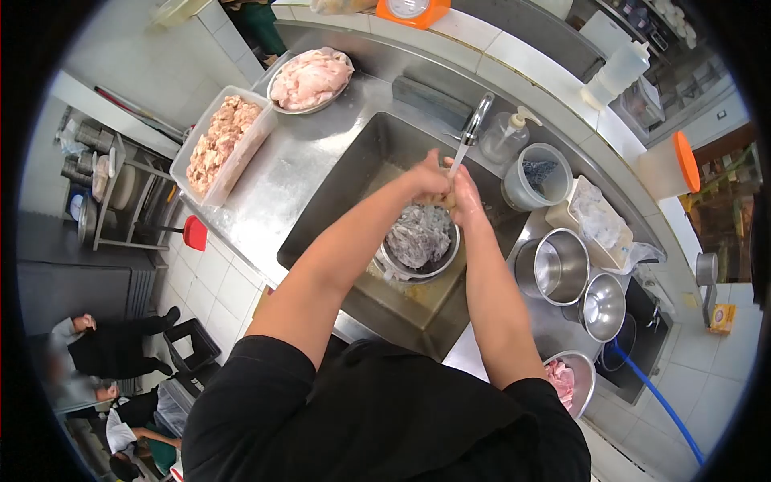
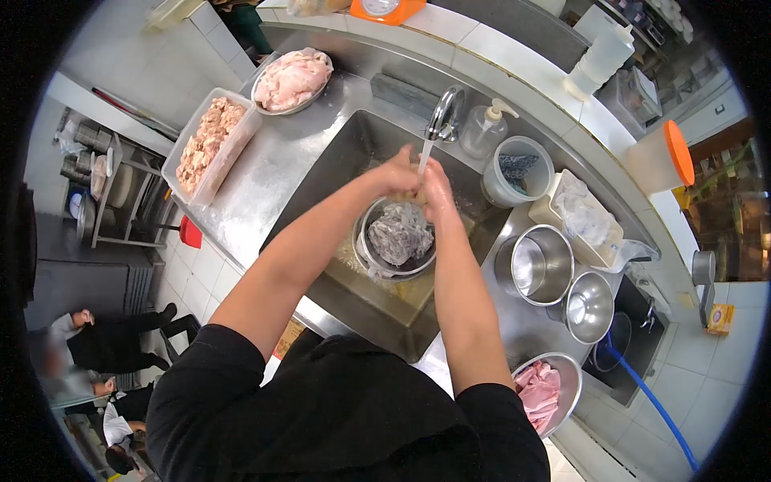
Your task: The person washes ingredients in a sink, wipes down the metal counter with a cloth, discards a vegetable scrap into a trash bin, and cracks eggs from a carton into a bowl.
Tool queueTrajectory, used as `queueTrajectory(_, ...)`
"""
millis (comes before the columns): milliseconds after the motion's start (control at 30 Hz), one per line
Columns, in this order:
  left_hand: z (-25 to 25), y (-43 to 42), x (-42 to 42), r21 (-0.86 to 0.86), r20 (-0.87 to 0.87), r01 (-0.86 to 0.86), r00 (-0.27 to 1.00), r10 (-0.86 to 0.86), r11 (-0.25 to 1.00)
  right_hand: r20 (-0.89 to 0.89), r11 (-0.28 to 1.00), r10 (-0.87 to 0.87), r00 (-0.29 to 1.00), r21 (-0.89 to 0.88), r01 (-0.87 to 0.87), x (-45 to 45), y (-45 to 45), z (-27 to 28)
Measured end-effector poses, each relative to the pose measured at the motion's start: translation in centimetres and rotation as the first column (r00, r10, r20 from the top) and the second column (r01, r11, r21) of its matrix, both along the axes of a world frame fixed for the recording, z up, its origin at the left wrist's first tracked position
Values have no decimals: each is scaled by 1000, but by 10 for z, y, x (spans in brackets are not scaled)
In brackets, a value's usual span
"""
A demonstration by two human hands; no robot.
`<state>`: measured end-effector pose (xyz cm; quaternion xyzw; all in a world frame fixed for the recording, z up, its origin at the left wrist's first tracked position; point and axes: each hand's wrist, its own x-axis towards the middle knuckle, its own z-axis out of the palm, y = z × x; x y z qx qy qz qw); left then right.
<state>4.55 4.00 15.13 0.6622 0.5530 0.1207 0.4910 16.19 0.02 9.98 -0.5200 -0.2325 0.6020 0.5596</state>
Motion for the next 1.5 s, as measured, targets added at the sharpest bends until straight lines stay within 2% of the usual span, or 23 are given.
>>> queueTrajectory(67, 16, -24, 6, 287, 2, -171, 984, 177, 943, -328, 994, -43, 944, -111, 6, 12, 6, -6)
queueTrajectory(100, 20, -27, 3, 414, -185, 160, 979, -90, 896, -446, 980, -39, 894, -192, -53, 17, 12, -12)
queueTrajectory(133, 19, -36, -2, 530, -326, 310, 934, -147, 789, -501, 980, -12, 865, -178, -90, 16, 12, -17)
queueTrajectory(200, 14, -57, -12, 642, -599, 596, 783, -170, 482, -602, 977, 45, 797, -139, -160, 14, 12, -19)
queueTrajectory(267, 6, -60, -13, 712, -581, 539, 812, -54, 451, -462, 960, 31, 886, -233, -156, 1, 7, -6)
queueTrajectory(333, 0, -51, -9, 615, -453, 423, 880, -142, 666, -308, 939, 37, 951, -316, -138, -12, 6, 8)
queueTrajectory(367, 1, -53, -8, 645, -494, 429, 866, -83, 632, -274, 943, 39, 961, -307, -126, -13, 5, 13)
queueTrajectory(467, 4, -57, -2, 580, -578, 408, 816, 3, 705, 154, 963, 116, 981, -258, -74, -11, 5, 18)
queueTrajectory(500, 5, -54, -1, 524, -557, 373, 830, -24, 766, 424, 969, 194, 885, -223, -105, -7, 5, 19)
queueTrajectory(533, 8, -49, 0, 458, -533, 338, 845, -51, 823, 660, 969, 244, 711, -201, -146, -5, 0, 35)
queueTrajectory(567, 11, -47, 2, 386, -506, 302, 859, -74, 872, 840, 963, 261, 476, -190, -192, -2, -4, 48)
queueTrajectory(667, 21, -54, 7, 372, -458, 243, 887, -50, 896, 861, 961, 277, 426, -241, -137, 2, -8, 65)
queueTrajectory(767, 33, -64, 6, 369, -302, 270, 940, -160, 889, 894, 944, 299, 335, -226, -238, 6, -18, 70)
queueTrajectory(867, -3, -85, -1, 484, 120, 33, 987, -103, 874, 923, 889, 288, 256, -159, -430, 6, -29, 61)
queueTrajectory(933, -10, -100, -6, 94, 323, -29, 946, -3, 995, 913, 852, 274, 301, -85, -517, 4, -42, 60)
queueTrajectory(967, -10, -108, -9, -114, 403, -30, 912, 74, 993, 907, 831, 268, 325, -47, -554, 2, -49, 60)
queueTrajectory(1067, -2, -140, -20, -413, 369, -87, 894, 254, 906, 879, 759, 309, 363, 2, -651, -2, -67, 62)
queueTrajectory(1167, -1, -167, -28, -553, 440, -103, 806, 395, 827, 842, 683, 334, 424, 94, -725, -9, -85, 63)
queueTrajectory(1267, -1, -189, -37, -640, 510, -50, 719, 472, 767, 743, 633, 386, 547, 218, -743, -21, -97, 57)
queueTrajectory(1333, 6, -200, -45, -700, 536, -15, 651, 538, 714, 701, 613, 410, 583, 261, -746, -27, -104, 60)
queueTrajectory(1433, 10, -218, -57, -765, 561, 71, 561, 609, 640, 702, 577, 357, 616, 353, -737, -41, -121, 72)
queueTrajectory(1467, 12, -221, -64, -753, 597, 135, 551, 583, 643, 710, 559, 323, 626, 391, -732, -47, -127, 78)
queueTrajectory(1500, 14, -226, -73, -740, 629, 195, 541, 559, 644, 721, 568, 337, 605, 357, -742, -49, -135, 76)
